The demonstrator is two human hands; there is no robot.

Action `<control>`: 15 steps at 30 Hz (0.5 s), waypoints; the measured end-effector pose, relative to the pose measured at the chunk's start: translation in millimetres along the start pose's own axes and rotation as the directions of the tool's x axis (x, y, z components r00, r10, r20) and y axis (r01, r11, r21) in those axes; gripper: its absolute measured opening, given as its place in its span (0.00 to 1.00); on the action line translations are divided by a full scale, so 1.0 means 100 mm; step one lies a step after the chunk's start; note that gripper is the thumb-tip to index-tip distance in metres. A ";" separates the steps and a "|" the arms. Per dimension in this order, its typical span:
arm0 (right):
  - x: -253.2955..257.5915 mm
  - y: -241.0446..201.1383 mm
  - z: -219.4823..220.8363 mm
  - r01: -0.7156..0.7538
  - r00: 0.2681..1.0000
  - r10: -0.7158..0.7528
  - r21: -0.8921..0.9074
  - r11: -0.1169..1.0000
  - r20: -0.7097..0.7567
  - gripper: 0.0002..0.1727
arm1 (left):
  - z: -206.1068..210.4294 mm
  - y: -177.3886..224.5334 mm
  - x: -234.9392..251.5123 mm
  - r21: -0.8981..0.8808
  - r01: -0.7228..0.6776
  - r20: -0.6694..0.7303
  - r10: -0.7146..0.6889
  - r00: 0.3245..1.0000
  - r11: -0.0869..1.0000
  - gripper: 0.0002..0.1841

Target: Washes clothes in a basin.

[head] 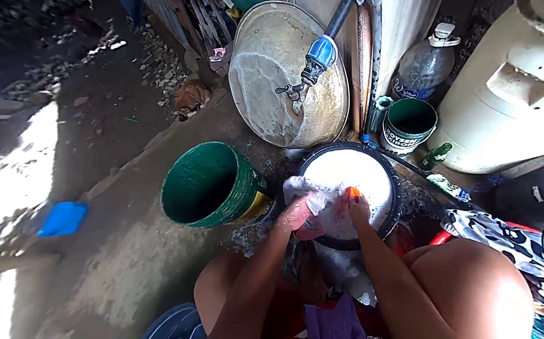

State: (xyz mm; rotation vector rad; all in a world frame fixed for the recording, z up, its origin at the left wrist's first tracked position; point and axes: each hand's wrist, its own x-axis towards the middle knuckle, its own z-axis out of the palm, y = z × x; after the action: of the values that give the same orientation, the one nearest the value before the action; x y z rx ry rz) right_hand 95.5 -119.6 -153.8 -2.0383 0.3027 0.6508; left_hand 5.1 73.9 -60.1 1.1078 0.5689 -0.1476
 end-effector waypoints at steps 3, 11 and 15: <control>0.09 0.33 0.02 -0.011 1.000 0.014 -0.106 0.994 0.027 0.23 | 0.09 0.04 0.05 0.075 0.014 -0.140 -0.004 0.990 0.997 0.20; -0.87 -0.88 0.40 0.483 0.873 -0.479 0.317 0.816 -0.097 0.28 | 0.31 -0.26 0.08 -0.175 0.122 -0.282 -0.169 0.944 0.977 0.23; -0.60 -0.89 0.10 0.505 0.861 -0.495 0.088 0.858 -0.118 0.31 | 0.47 0.03 -0.07 -0.098 0.063 -0.104 -0.073 0.992 0.993 0.24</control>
State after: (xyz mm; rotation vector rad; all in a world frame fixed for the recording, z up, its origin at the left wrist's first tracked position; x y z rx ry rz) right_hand 83.1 -66.9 -60.1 -1.9242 -0.1418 0.2079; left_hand 17.3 32.7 -38.9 1.0094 0.7042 -0.1196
